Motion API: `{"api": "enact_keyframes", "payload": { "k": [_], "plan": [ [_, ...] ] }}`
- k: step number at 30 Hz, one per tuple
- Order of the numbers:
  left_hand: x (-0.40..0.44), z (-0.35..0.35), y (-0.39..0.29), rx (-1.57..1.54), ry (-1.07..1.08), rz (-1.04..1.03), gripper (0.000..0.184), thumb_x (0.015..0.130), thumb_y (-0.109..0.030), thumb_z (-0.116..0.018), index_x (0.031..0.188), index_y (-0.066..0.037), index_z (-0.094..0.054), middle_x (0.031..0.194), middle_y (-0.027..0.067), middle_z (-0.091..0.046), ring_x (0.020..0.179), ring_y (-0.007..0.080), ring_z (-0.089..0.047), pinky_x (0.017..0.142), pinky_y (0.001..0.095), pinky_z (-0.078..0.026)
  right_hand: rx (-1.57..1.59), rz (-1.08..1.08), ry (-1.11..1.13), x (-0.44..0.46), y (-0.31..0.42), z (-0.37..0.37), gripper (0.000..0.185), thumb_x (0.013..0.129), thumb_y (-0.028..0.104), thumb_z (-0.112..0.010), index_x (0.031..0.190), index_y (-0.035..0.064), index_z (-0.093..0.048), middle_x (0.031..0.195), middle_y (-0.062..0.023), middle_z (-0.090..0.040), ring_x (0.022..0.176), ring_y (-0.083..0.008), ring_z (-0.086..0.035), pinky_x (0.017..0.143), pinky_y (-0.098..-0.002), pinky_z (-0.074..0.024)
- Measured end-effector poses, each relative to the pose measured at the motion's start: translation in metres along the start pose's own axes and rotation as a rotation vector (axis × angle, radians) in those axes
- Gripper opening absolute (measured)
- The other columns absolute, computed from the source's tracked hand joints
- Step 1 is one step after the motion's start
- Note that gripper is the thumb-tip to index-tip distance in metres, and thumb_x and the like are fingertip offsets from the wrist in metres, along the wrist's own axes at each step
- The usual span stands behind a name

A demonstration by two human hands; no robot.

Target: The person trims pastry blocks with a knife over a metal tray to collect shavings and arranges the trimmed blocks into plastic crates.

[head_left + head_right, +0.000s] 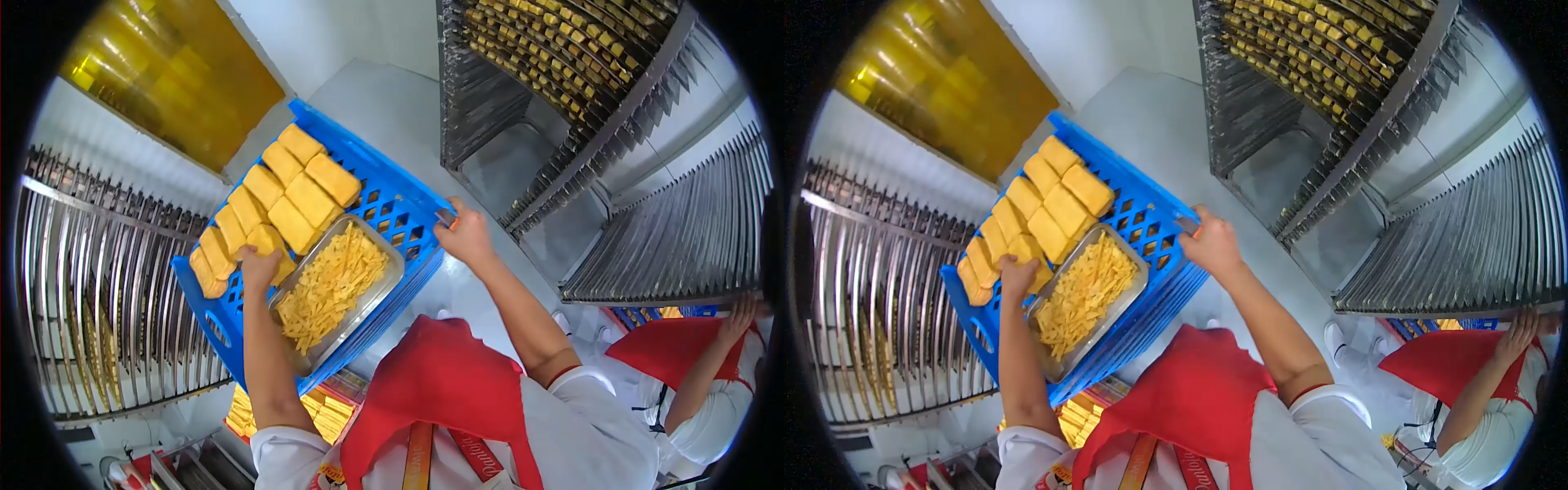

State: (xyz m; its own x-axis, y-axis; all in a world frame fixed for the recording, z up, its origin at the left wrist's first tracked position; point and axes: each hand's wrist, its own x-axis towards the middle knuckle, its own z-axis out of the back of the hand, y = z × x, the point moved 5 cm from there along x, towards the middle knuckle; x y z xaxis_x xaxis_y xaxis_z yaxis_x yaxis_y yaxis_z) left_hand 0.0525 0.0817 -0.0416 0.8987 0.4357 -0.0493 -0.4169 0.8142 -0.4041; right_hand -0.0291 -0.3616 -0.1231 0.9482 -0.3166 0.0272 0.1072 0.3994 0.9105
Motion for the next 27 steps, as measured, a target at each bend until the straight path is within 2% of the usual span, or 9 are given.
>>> {"api": "enact_keyframes", "payload": {
  "k": [4,6,8,10,13,15,18,22,27],
  "plan": [
    [-0.009,0.021,0.001,0.032,-0.151,-0.161,0.08,0.065,-0.034,-0.077,0.125,0.006,-0.042,0.111,0.0307,-0.062,0.103,0.038,-0.063,0.089,0.0391,-0.05,-0.116,-0.063,-0.044,-0.056,0.024,0.041,0.049,0.073,0.026,-0.071,0.117,0.0048,-0.063,0.09,-0.0227,-0.07,0.089,-0.0414,-0.068,0.081,-0.0469,-0.0543],
    [-0.025,0.037,0.012,-0.187,-0.157,-0.122,0.084,0.067,-0.031,-0.077,0.132,0.006,-0.038,0.114,0.0285,-0.061,0.103,0.0355,-0.063,0.089,0.0381,-0.05,0.056,0.011,-0.039,-0.084,-0.008,0.043,0.058,0.075,0.031,-0.074,0.124,0.0035,-0.06,0.1,-0.0228,-0.07,0.096,-0.0367,-0.069,0.084,-0.0448,-0.0537],
    [-0.048,0.051,0.024,-0.697,-0.007,-0.056,0.082,0.071,-0.027,-0.074,0.136,0.005,-0.035,0.115,0.0239,-0.06,0.103,0.0315,-0.062,0.09,0.0368,-0.05,-0.244,-0.026,0.019,-0.126,0.055,0.088,0.07,0.076,0.038,-0.076,0.133,0.0038,-0.054,0.113,-0.022,-0.068,0.105,-0.0336,-0.067,0.089,-0.0418,-0.0523],
    [-0.091,0.084,0.006,-1.05,0.066,0.074,0.067,0.079,-0.021,-0.065,0.136,0.002,-0.038,0.117,0.019,-0.059,0.099,0.0284,-0.063,0.089,0.0437,-0.052,-0.42,0.077,-0.3,-0.149,0.097,0.119,0.068,0.084,0.042,-0.071,0.138,0.0062,-0.049,0.116,-0.021,-0.067,0.105,-0.0346,-0.066,0.09,-0.0397,-0.0511],
    [-0.141,0.104,0.007,-1.61,0.66,0.208,0.048,0.084,-0.024,-0.064,0.127,-0.006,-0.052,0.118,0.0159,-0.064,0.102,0.0317,-0.066,0.091,0.045,-0.055,-0.1,0.066,-0.252,-0.182,0.172,0.134,0.06,0.094,0.043,-0.06,0.14,0.008,-0.045,0.111,-0.0173,-0.069,0.1,-0.0353,-0.067,0.087,-0.0391,-0.0509],
    [-0.167,0.109,0.012,-1.742,0.85,0.204,0.047,0.086,-0.025,-0.066,0.127,-0.007,-0.054,0.115,0.0155,-0.066,0.106,0.0301,-0.066,0.092,0.0447,-0.055,-0.136,0.229,-0.082,-0.201,0.208,0.098,0.036,0.101,0.037,-0.05,0.117,0.0056,-0.059,0.09,-0.0196,-0.068,0.084,-0.0365,-0.066,0.075,-0.0413,-0.0502],
    [-0.201,0.106,0.023,-1.738,0.846,0.255,0.051,0.086,-0.028,-0.068,0.129,-0.007,-0.052,0.121,0.0124,-0.064,0.112,0.0301,-0.063,0.096,0.0466,-0.052,-0.253,0.357,0.242,-0.223,0.242,0.019,0.037,0.1,0.034,-0.05,0.084,0.0025,-0.06,0.077,-0.023,-0.063,0.074,-0.0418,-0.061,0.065,-0.0475,-0.0468],
    [-0.219,0.112,0.044,-1.839,0.741,0.137,0.055,0.083,-0.029,-0.068,0.129,-0.004,-0.052,0.122,0.0127,-0.064,0.113,0.0301,-0.062,0.099,0.0462,-0.05,-0.256,0.423,0.175,-0.24,0.256,-0.043,0.039,0.099,0.036,-0.051,0.078,0.0032,-0.059,0.075,-0.0217,-0.063,0.074,-0.0435,-0.061,0.064,-0.0519,-0.0461],
    [-0.186,0.138,0.081,-1.765,0.725,-0.042,0.054,0.082,-0.033,-0.064,0.127,-0.005,-0.056,0.119,0.0109,-0.066,0.107,0.0283,-0.065,0.097,0.0455,-0.051,-0.506,0.429,0.146,-0.241,0.261,-0.037,0.038,0.096,0.036,-0.053,0.079,0.003,-0.06,0.07,-0.0206,-0.064,0.072,-0.0409,-0.064,0.067,-0.0506,-0.0501]
  ]
}}
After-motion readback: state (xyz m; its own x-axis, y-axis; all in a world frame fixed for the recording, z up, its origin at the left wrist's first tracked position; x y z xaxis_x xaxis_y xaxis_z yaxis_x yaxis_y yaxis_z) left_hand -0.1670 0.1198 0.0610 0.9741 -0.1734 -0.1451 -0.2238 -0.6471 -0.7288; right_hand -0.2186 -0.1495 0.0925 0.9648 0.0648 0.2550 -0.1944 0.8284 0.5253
